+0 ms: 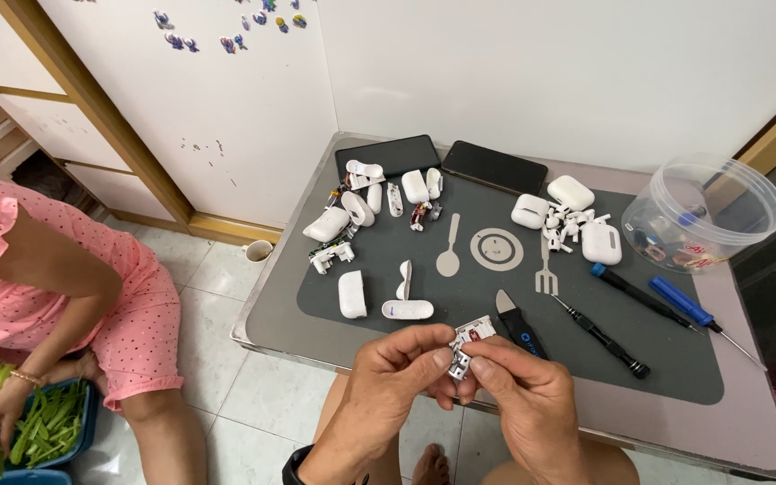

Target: Marking and inspecting small electronic case components using a marker and precision tools on a work mat.

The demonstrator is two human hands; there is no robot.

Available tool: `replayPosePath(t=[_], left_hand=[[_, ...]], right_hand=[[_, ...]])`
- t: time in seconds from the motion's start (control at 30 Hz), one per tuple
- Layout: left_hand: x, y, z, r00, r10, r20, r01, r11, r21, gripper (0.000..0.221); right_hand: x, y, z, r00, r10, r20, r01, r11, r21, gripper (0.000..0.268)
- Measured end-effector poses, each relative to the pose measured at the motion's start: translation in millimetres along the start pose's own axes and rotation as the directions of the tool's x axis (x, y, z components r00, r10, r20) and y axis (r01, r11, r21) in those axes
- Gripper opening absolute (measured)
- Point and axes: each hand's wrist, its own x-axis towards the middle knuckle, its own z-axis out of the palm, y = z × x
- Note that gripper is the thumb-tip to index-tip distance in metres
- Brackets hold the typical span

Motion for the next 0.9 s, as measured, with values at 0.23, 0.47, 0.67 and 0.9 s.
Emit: replayPosePath(t=[0.23, 0.47, 0.67, 0.9], left_hand=[[1, 5, 6, 0.999, -0.024, 0.027, 0.024, 1.0, -0.002, 0.025], [3, 3, 1, 0.974, -0.223, -0.049, 0.225, 0.974, 0.037, 0.039], [26, -41, -47, 0.957, -0.207, 0.205, 0.223, 0.973, -0.054, 0.03], [41, -52, -60, 0.983, 0.147, 0.109, -0.165, 0.97, 0.178, 0.024]], right_hand=[[-3, -7, 6, 0.998, -0.07, 0.001, 0.07, 0.997, -0.021, 0.023], [-7, -5, -4, 0.995, 0.034, -0.088, -0.038, 0.998, -0.044, 0.02], [-5, -24, -2, 0.998, 0.057, -0.025, -0.06, 0.99, -0.13, 0.016], [9, -71, -62, 0.944, -0.126, -0.304, -0.065, 0.833, -0.549, 0.017]])
